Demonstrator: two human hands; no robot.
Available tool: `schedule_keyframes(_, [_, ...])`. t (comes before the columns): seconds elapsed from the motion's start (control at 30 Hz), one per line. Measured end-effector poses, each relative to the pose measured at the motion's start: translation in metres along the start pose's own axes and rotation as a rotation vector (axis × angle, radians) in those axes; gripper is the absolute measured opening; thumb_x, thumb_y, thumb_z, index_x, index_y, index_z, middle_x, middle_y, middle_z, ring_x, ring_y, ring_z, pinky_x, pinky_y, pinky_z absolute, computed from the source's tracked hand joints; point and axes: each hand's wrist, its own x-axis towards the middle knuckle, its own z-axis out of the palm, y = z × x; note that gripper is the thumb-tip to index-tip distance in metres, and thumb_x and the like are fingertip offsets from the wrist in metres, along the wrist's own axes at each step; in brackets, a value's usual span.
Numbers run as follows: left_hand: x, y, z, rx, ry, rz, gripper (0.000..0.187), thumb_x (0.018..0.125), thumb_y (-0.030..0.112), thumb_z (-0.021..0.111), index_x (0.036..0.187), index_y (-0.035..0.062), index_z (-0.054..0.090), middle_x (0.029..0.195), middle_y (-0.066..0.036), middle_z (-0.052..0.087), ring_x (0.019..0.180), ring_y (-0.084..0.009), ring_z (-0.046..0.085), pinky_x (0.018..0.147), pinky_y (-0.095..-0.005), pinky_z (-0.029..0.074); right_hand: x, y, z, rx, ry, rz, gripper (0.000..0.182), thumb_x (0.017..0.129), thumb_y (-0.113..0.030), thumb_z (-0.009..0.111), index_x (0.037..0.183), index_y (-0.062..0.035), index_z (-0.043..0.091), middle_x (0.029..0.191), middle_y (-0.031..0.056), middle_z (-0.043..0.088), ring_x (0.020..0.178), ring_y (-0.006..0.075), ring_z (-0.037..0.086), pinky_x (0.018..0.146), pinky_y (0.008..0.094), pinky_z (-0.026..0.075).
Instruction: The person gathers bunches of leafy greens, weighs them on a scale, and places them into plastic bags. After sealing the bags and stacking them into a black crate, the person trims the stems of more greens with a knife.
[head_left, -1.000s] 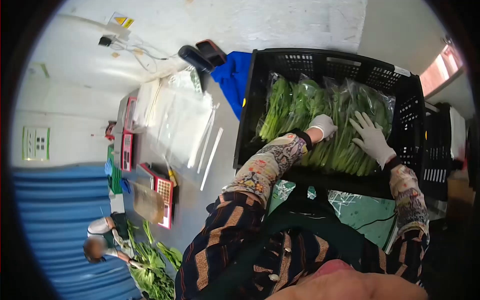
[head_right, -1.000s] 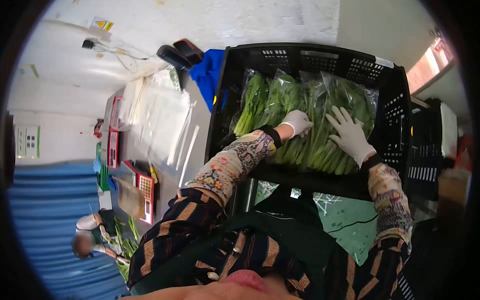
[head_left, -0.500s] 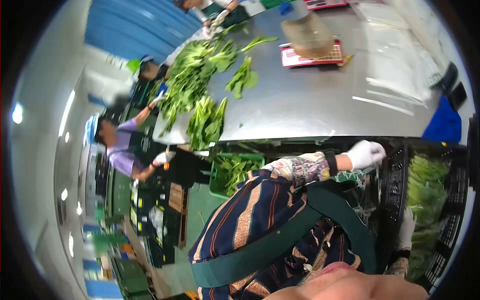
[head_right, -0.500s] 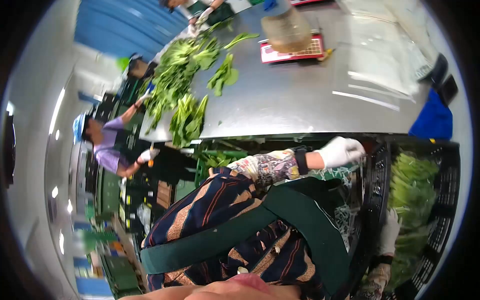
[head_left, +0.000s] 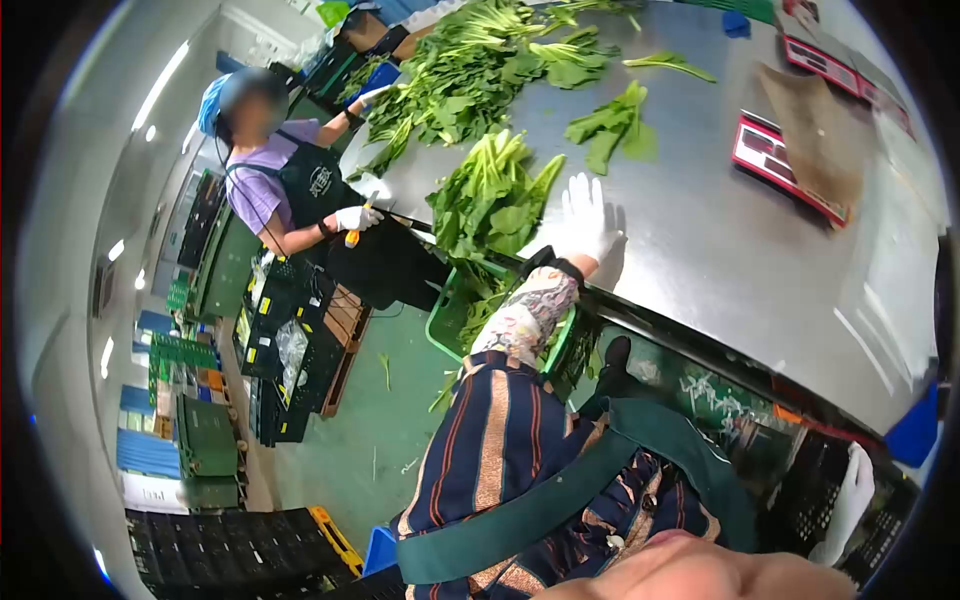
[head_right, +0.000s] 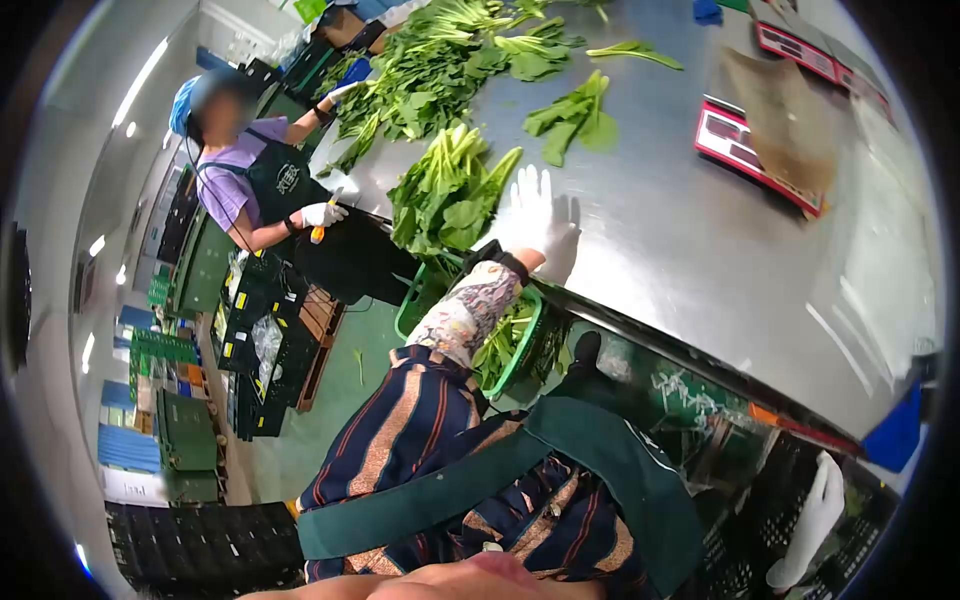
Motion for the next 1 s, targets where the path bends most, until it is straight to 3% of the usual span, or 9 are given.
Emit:
schedule_keyframes(0.23, [0.091,-0.175,0.024,0.107,0.058,-0.139,0.125,0.046,0.043,0.085,0.140,0.0006,0.014,0.142,-0.027,0.016,0.134,-0.0428,0.011,0.109,-0.0531,0.010,0.093,-0.200,0.181,-0.038,-0.291,-0.525,0.015,0.084,-0.003,0.052,0.092,0.0038,0.062,0.091,0.0182,0.063,0.085,0.0317,0.061,0.077,0.0353,0.047])
schedule_keyframes(0.43, [0.115,-0.332,0.040,-0.075,-0.355,-0.659,0.147,0.036,0.046,0.089,0.141,-0.0012,-0.004,0.146,-0.028,0.003,0.134,-0.0423,0.010,0.110,-0.0397,0.020,0.139,-0.316,0.271,0.025,-0.445,-0.632,0.012,0.083,-0.006,0.054,0.089,-0.0004,0.063,0.090,0.0141,0.064,0.086,0.0295,0.061,0.077,0.0344,0.047])
schedule_keyframes(0.5, [0.112,-0.370,0.059,-0.229,-0.386,-0.902,0.143,0.041,0.043,0.088,0.141,-0.0027,-0.004,0.144,-0.025,0.019,0.130,-0.0381,0.027,0.106,-0.0353,0.029,0.145,-0.335,0.298,0.110,-0.499,-0.651,0.015,0.082,-0.007,0.056,0.094,-0.0005,0.063,0.090,0.0137,0.064,0.086,0.0296,0.060,0.076,0.0340,0.047])
schedule_keyframes(0.57, [0.102,-0.393,0.071,-0.529,-0.385,-0.836,0.140,0.043,0.039,0.088,0.141,-0.0033,-0.004,0.139,-0.023,0.030,0.125,-0.0347,0.036,0.102,-0.0335,0.033,0.152,-0.336,0.327,0.128,-0.572,-0.616,0.017,0.083,-0.009,0.056,0.096,0.0000,0.063,0.090,0.0143,0.064,0.086,0.0283,0.061,0.076,0.0335,0.047])
schedule_keyframes(0.6, [0.104,-0.394,0.067,-0.824,-0.366,-0.747,0.137,0.046,0.035,0.088,0.141,-0.0039,-0.004,0.133,-0.021,0.041,0.119,-0.0312,0.045,0.098,-0.0318,0.037,0.157,-0.337,0.343,0.152,-0.631,-0.584,0.019,0.084,-0.011,0.056,0.099,0.0005,0.062,0.090,0.0149,0.064,0.086,0.0270,0.061,0.076,0.0330,0.047])
schedule_keyframes(0.63, [0.101,-0.387,0.068,-0.614,-0.280,-0.708,0.127,0.050,0.024,0.086,0.140,-0.0057,0.001,0.118,-0.018,0.055,0.105,-0.0251,0.056,0.090,-0.0304,0.044,0.163,-0.344,0.359,0.288,-0.709,-0.489,0.020,0.086,-0.012,0.056,0.100,0.0011,0.062,0.092,0.0151,0.064,0.087,0.0247,0.062,0.077,0.0325,0.047])
schedule_keyframes(0.77, [0.086,-0.323,0.055,-1.049,-0.336,-0.578,0.086,0.061,0.016,0.081,0.130,-0.0039,0.033,0.109,-0.013,0.059,0.095,-0.0206,0.059,0.081,-0.0304,0.048,0.184,-0.356,0.464,0.569,-0.754,-0.319,0.034,0.091,-0.019,0.053,0.117,0.0027,0.052,0.112,0.0176,0.059,0.104,0.0212,0.056,0.089,0.0296,0.043])
schedule_keyframes(0.83, [0.071,-0.251,0.031,-1.554,-0.623,-0.747,0.054,0.072,0.016,0.074,0.118,-0.0011,0.051,0.103,-0.009,0.062,0.093,-0.0164,0.059,0.080,-0.0291,0.049,0.175,-0.397,0.473,0.770,-0.875,-0.183,0.048,0.091,-0.021,0.054,0.129,0.0033,0.038,0.128,0.0184,0.048,0.116,0.0222,0.048,0.095,0.0284,0.039])
schedule_keyframes(1.0, [0.050,-0.093,0.027,-1.869,-0.578,-0.777,0.040,0.083,0.017,0.063,0.118,0.0012,0.053,0.106,-0.007,0.061,0.095,-0.0149,0.058,0.082,-0.0283,0.048,0.175,-0.404,0.426,1.080,-0.858,-0.051,0.071,0.081,-0.011,0.065,0.137,0.0008,0.025,0.126,0.0116,0.046,0.117,0.0176,0.045,0.097,0.0288,0.038])
